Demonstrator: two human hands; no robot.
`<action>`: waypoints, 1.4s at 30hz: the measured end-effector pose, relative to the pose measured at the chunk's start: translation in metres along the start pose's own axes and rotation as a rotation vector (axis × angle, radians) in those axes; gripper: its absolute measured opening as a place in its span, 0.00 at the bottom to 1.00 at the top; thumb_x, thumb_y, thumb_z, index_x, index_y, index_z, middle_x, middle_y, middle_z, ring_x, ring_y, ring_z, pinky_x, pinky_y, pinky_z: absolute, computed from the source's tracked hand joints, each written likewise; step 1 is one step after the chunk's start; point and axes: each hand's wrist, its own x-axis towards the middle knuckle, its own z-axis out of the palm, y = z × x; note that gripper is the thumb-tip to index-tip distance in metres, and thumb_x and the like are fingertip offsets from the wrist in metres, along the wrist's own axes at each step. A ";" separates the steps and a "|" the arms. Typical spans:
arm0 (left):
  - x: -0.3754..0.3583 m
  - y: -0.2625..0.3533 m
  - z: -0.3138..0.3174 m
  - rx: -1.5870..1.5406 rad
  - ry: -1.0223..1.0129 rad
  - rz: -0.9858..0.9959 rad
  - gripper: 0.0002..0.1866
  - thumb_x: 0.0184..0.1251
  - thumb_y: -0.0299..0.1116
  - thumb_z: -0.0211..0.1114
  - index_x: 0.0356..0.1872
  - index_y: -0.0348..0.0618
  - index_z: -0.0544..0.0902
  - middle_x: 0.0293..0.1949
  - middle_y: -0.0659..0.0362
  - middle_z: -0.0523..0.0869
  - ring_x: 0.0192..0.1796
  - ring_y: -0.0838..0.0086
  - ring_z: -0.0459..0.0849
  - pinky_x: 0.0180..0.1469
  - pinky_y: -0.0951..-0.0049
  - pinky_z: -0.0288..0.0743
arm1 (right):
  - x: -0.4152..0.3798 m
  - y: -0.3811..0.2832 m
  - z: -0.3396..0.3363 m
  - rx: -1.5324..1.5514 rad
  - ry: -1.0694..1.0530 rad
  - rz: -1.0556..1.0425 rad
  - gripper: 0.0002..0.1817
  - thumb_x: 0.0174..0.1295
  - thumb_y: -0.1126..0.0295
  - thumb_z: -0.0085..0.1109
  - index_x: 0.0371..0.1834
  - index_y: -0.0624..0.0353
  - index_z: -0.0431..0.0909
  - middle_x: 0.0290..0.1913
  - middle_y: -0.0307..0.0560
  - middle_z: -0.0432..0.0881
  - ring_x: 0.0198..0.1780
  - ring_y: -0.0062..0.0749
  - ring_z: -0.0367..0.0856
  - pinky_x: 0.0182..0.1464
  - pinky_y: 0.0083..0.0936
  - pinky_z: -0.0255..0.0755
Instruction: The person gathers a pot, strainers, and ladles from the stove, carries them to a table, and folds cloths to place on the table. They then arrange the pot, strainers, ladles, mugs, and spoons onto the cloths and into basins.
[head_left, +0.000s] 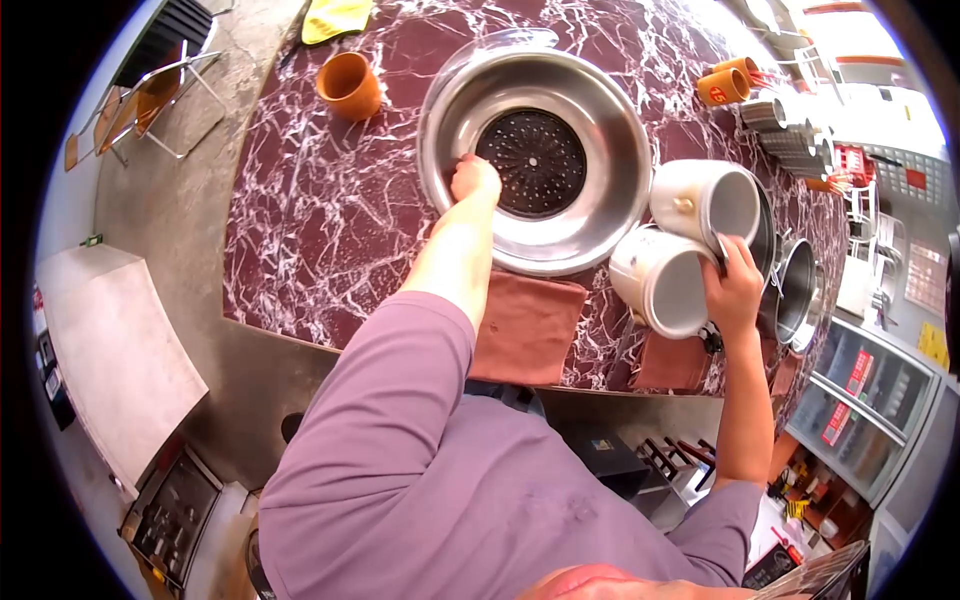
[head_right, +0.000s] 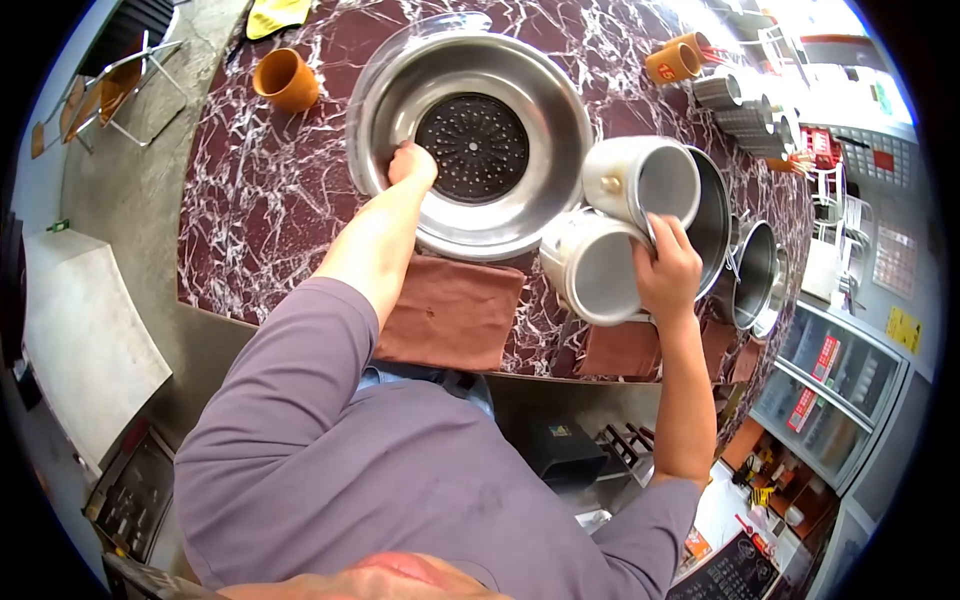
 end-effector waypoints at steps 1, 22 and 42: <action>0.001 0.000 0.002 -0.008 -0.004 -0.005 0.15 0.72 0.33 0.46 0.51 0.36 0.75 0.48 0.46 0.84 0.49 0.56 0.86 0.51 0.61 0.81 | -0.014 0.001 -0.010 -0.004 -0.014 0.050 0.15 0.52 0.80 0.61 0.45 0.65 0.79 0.39 0.54 0.81 0.38 0.52 0.82 0.39 0.34 0.76; -0.009 0.047 -0.064 -0.221 -0.002 0.427 0.24 0.49 0.41 0.64 0.49 0.44 0.78 0.46 0.48 0.85 0.52 0.55 0.83 0.56 0.61 0.75 | -0.122 0.004 -0.077 0.125 -0.066 0.155 0.18 0.47 0.85 0.60 0.45 0.68 0.79 0.40 0.56 0.82 0.39 0.50 0.84 0.42 0.31 0.77; -0.144 -0.046 -0.037 0.111 0.268 1.110 0.04 0.52 0.30 0.61 0.29 0.46 0.77 0.32 0.56 0.79 0.38 0.60 0.80 0.38 0.62 0.76 | -0.075 -0.018 -0.033 0.140 -0.134 -0.068 0.17 0.47 0.82 0.61 0.43 0.66 0.78 0.37 0.53 0.81 0.34 0.49 0.82 0.37 0.32 0.76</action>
